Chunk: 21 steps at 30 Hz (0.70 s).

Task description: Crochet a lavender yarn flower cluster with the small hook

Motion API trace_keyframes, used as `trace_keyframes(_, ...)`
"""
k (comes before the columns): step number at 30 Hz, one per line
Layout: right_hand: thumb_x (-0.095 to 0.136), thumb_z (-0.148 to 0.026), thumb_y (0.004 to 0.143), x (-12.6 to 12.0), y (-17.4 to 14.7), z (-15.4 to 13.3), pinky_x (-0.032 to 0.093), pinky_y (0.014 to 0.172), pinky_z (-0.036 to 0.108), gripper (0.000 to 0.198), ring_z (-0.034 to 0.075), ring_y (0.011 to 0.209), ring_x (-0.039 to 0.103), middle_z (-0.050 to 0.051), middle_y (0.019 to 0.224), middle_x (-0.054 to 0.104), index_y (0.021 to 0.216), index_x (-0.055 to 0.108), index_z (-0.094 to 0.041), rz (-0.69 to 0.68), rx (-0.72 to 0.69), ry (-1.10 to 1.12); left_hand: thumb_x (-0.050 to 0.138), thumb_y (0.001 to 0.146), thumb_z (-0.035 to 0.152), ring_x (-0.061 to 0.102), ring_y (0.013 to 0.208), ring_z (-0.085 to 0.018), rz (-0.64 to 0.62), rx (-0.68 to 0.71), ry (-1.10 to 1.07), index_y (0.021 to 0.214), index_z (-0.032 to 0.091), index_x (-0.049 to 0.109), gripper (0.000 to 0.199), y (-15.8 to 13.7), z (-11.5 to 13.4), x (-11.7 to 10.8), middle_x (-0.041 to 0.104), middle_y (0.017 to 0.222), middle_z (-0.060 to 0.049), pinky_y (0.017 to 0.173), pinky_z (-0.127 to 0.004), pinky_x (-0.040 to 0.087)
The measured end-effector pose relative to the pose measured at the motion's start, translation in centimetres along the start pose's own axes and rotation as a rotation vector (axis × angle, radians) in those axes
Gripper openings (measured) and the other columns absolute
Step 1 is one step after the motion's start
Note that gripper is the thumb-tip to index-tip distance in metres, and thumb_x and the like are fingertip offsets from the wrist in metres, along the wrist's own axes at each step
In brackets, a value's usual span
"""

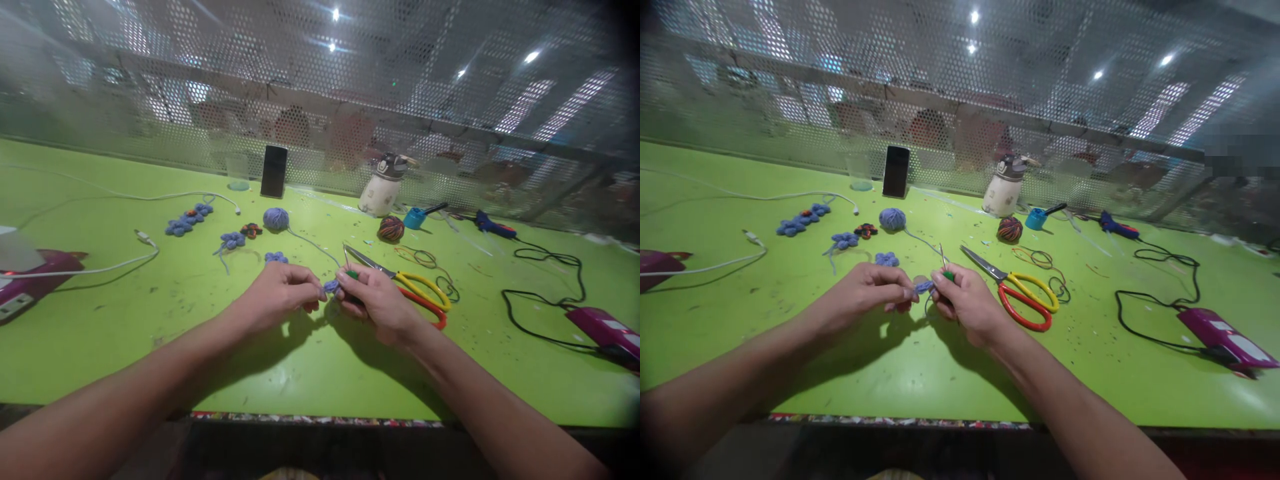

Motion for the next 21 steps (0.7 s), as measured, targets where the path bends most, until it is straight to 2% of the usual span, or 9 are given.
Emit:
trace_keyframes(9,0.071,-0.041,0.079,0.1,0.0,0.1,0.018,0.039,0.019,0.034,0.002,0.037,0.031,-0.008,0.053,0.046,0.072,0.049,-0.016,0.012,-0.044,0.009,0.059,0.068,0.025,0.047,0.053,-0.013,0.044,-0.006,0.018,0.060,0.015,0.065,0.013,-0.1,-0.1,0.0,0.058,0.054,0.000,0.057,-0.028,0.035)
trace_keyframes(15,0.073,-0.041,0.076,-0.2,0.2,0.0,0.016,0.039,0.019,0.036,0.001,0.037,0.029,-0.009,0.053,0.046,0.073,0.048,-0.017,-0.011,-0.028,0.033,0.065,0.071,0.027,0.047,0.056,-0.013,-0.017,0.000,-0.147,0.064,0.016,0.065,0.014,-0.1,-0.7,0.3,0.059,0.058,0.000,0.059,-0.028,0.036)
trace_keyframes(21,0.071,-0.039,0.080,-0.3,0.1,-0.3,0.018,0.039,0.020,0.030,0.002,0.038,0.032,-0.003,0.064,0.057,0.076,0.053,-0.016,-0.038,0.002,0.020,0.065,0.073,0.027,0.050,0.059,-0.013,-0.023,-0.031,-0.233,0.067,0.016,0.067,0.013,0.0,-1.0,0.5,0.061,0.062,-0.002,0.061,-0.028,0.036)
Point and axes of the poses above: each hand's wrist, its own y-axis towards the middle knuckle, its own x-axis out of the palm, z = x × y, the point moved 4 cm from there along y, towards the middle knuckle
